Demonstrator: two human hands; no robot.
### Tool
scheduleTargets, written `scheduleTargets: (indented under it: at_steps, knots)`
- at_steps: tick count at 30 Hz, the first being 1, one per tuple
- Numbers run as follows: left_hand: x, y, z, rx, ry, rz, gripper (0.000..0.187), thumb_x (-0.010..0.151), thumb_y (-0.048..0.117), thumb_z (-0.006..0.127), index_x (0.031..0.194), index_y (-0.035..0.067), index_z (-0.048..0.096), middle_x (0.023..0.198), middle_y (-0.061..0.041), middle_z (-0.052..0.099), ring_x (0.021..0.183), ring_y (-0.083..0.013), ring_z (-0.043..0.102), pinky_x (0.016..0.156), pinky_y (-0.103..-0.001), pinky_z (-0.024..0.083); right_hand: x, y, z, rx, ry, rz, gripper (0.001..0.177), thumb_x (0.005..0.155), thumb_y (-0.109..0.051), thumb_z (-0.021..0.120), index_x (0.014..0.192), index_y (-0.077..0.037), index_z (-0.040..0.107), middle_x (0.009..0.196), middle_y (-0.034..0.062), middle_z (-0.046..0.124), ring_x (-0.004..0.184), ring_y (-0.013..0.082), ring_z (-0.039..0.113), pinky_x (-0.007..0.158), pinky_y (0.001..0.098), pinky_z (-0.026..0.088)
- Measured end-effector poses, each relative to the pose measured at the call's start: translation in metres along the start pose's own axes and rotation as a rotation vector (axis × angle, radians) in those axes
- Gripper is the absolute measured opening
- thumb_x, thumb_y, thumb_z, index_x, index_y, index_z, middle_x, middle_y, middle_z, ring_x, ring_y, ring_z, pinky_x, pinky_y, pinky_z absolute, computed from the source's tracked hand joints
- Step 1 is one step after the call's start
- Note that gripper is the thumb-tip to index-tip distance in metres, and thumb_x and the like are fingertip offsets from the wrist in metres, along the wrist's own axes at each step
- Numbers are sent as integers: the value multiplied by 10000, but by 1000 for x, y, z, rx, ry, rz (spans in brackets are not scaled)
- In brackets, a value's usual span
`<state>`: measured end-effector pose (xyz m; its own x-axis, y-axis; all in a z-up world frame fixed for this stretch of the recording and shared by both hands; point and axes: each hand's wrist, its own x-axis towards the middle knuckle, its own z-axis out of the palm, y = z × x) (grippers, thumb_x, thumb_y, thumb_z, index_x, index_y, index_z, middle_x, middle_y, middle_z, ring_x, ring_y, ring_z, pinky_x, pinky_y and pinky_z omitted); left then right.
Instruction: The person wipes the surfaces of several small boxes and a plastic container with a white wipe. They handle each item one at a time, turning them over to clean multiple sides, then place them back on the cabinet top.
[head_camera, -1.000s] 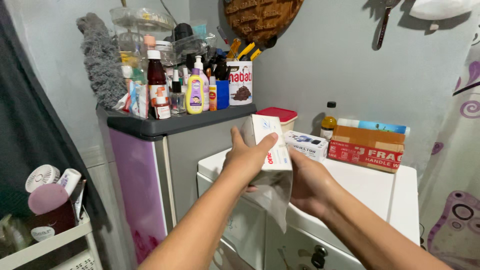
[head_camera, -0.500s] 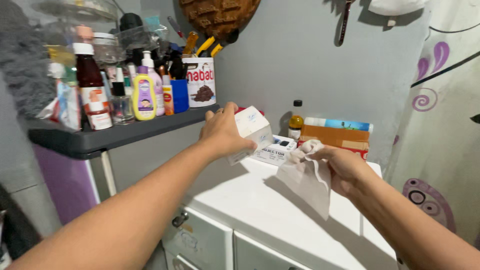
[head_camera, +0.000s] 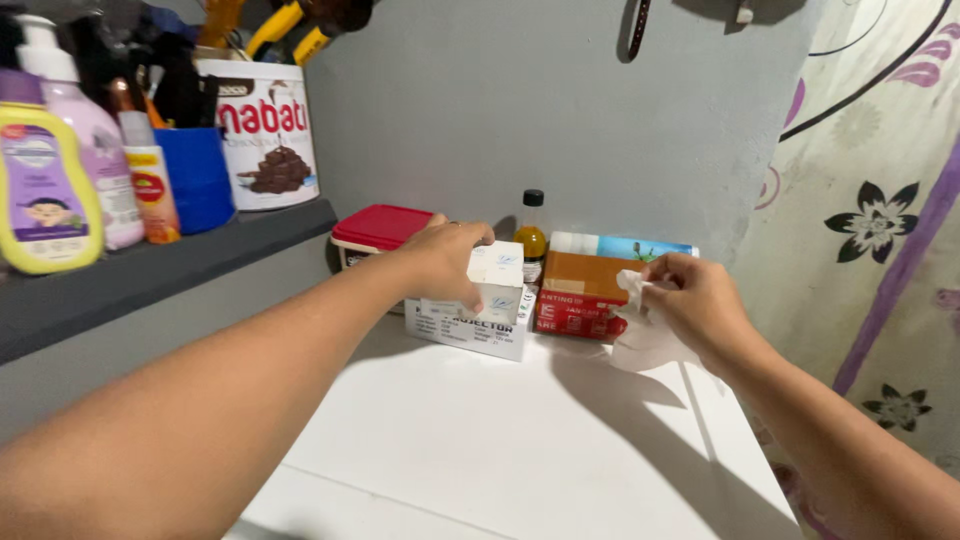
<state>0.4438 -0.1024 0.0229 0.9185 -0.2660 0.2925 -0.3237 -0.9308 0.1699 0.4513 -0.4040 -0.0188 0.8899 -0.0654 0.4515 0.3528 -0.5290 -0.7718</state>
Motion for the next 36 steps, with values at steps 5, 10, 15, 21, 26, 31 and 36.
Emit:
scheduleTargets:
  at_steps: [5, 10, 15, 21, 26, 31, 36]
  knots:
    - [35, -16, 8, -111, -163, -33, 980, 612, 202, 905, 1495, 227, 480, 1387, -127, 549, 1258, -325, 591, 1041, -452, 542, -2, -1, 9, -289, 19, -101, 228, 899, -194, 679, 1061, -85, 797, 906, 100, 785, 759, 191, 699, 719, 362, 554]
    - [53, -34, 22, -118, -145, 82, 1027, 589, 237, 895, 1523, 215, 469, 1472, -82, 522, 1370, -304, 490, 1074, -451, 510, 1, 2, 25, -409, -48, -190, 205, 863, -163, 694, 1022, -81, 793, 921, 98, 792, 775, 187, 721, 739, 330, 565]
    - [38, -31, 20, -76, -111, 82, 1073, 623, 342, 882, 1563, 233, 375, 1507, -37, 470, 1466, -279, 323, 1077, -481, 496, 7, -3, 39, -432, -32, -231, 217, 874, -81, 645, 1043, -54, 778, 934, 101, 796, 813, 205, 739, 773, 332, 584]
    - [29, -36, 12, 7, -74, 48, 1213, 577, 373, 943, 1584, 200, 289, 1505, -87, 459, 1455, -266, 355, 1161, -442, 403, 15, -42, 60, -277, -21, -260, 255, 870, -92, 686, 1117, -41, 728, 1006, 100, 766, 874, 206, 743, 790, 348, 613]
    - [28, -35, 20, 22, -18, 13, 1254, 578, 472, 922, 1614, 191, 274, 1521, -114, 525, 1476, -263, 406, 1292, -476, 187, 18, -72, 82, -322, 18, -419, 200, 883, -73, 662, 1034, -55, 792, 979, 116, 714, 813, 275, 721, 740, 388, 630]
    - [30, -60, 12, 28, -19, 9, 1387, 564, 434, 990, 1620, 199, 122, 1600, -212, 289, 1558, -294, 109, 1253, -525, 14, 22, -68, 108, -428, -61, -738, 165, 850, -98, 706, 968, -53, 812, 959, 110, 725, 911, 300, 664, 801, 403, 570]
    - [26, -86, 18, -88, -22, 23, 1436, 553, 427, 923, 1629, 152, 13, 1545, 11, 521, 1607, -231, 76, 1270, -556, -18, 22, -64, 132, -428, -84, -800, 148, 910, -106, 675, 958, -61, 807, 990, 100, 739, 983, 296, 633, 828, 409, 541]
